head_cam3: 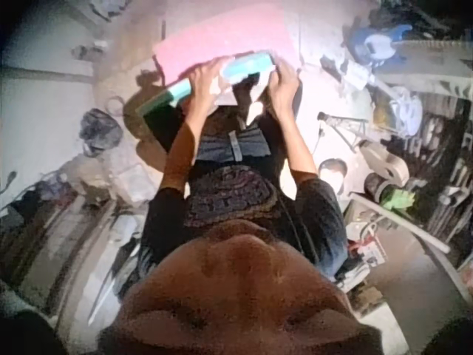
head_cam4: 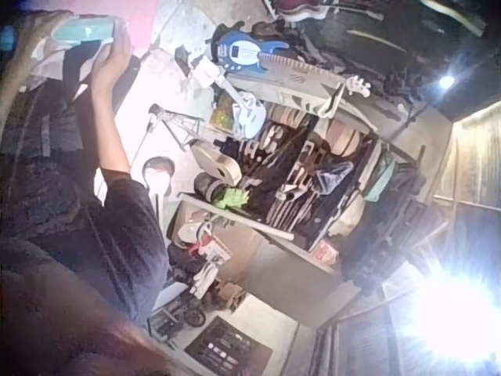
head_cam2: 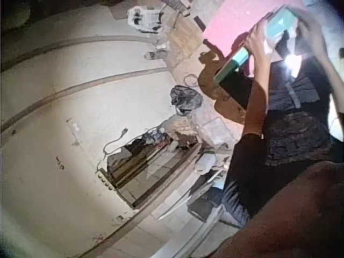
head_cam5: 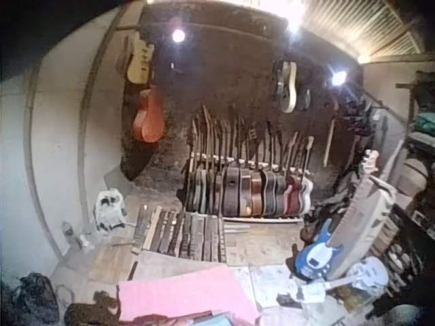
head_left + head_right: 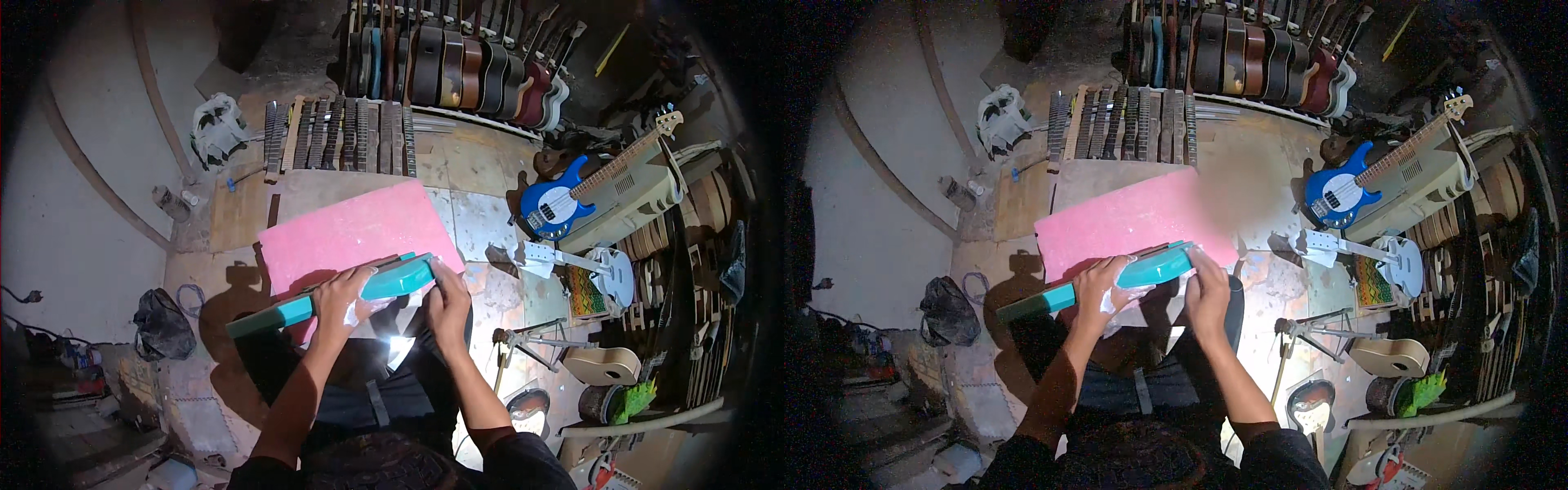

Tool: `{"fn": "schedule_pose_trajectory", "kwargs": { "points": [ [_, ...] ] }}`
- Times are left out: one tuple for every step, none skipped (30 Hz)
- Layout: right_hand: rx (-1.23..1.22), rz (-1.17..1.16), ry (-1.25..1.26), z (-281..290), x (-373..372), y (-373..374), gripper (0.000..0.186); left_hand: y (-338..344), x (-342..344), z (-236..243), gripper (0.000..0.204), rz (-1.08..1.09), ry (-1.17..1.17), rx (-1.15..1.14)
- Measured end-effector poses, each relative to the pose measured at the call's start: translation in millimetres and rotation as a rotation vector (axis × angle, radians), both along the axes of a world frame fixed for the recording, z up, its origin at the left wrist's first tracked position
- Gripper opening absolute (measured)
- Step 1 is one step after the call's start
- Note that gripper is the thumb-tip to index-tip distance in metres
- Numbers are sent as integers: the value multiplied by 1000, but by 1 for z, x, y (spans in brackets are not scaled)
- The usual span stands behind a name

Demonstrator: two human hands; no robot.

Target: The person wipes and sands the edges and surface of a teal electric guitar body using a cloth and a sanding block while sitting down. They rotate the guitar body several times to reach different sections of the instrument.

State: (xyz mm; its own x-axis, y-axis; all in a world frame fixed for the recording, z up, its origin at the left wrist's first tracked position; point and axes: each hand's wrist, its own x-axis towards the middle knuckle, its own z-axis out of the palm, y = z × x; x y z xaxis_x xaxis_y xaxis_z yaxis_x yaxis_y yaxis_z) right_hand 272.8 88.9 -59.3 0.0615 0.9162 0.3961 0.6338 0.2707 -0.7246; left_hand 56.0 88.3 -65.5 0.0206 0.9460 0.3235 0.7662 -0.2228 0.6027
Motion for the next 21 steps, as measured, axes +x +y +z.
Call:
{"fn": "schedule_pose_trajectory", "kwargs": {
  "points": [
    [5,57,-28,10,-9,-9,51,0,-3,-2,54,6,1,2],
    [10,107,-61,21,-15,-20,52,0,-3,-1,53,5,-7,-2],
    [15,158,-94,26,-18,-25,53,0,-2,1,53,4,-15,-6],
    [6,170,-96,26,-17,-24,51,0,-2,2,52,3,-23,-10],
    [10,120,-71,23,-12,-19,50,0,-1,3,53,-2,-10,-9],
    [15,68,-45,12,-2,-9,49,-1,1,4,54,-10,4,-6],
    [20,17,-20,-2,7,0,47,-1,3,5,55,-17,18,-3],
    [-69,-21,140,-6,5,9,50,-1,2,5,55,-18,23,5],
    [-33,-4,84,-7,6,7,50,-3,1,4,54,-19,28,13],
    [3,11,28,-7,6,1,51,-3,0,4,54,-20,34,21],
    [34,38,-21,2,-3,-5,52,-3,-3,3,54,-8,37,22],
    [38,77,-61,15,-10,-17,52,-3,-2,2,54,-3,33,21],
    [74,114,-72,15,-16,-23,51,-3,-2,1,54,2,30,19],
    [90,135,-60,12,-14,-23,51,-3,-1,2,54,0,29,14],
    [106,156,-47,7,-10,-21,50,-3,0,2,54,-2,28,8],
    [53,97,7,-3,-4,-14,51,-3,0,2,53,-3,26,2],
    [3,37,57,-7,1,-1,51,-2,2,3,53,-5,26,12],
    [-46,-23,108,-9,5,6,51,-1,3,2,53,-7,25,21],
    [-32,-15,71,-11,9,4,51,-1,4,0,53,-10,25,30],
    [-18,-1,39,-6,4,3,50,0,1,-3,53,-8,22,29],
    [-7,17,9,0,-1,1,50,0,-2,-5,53,-2,21,25]
  ]
}}
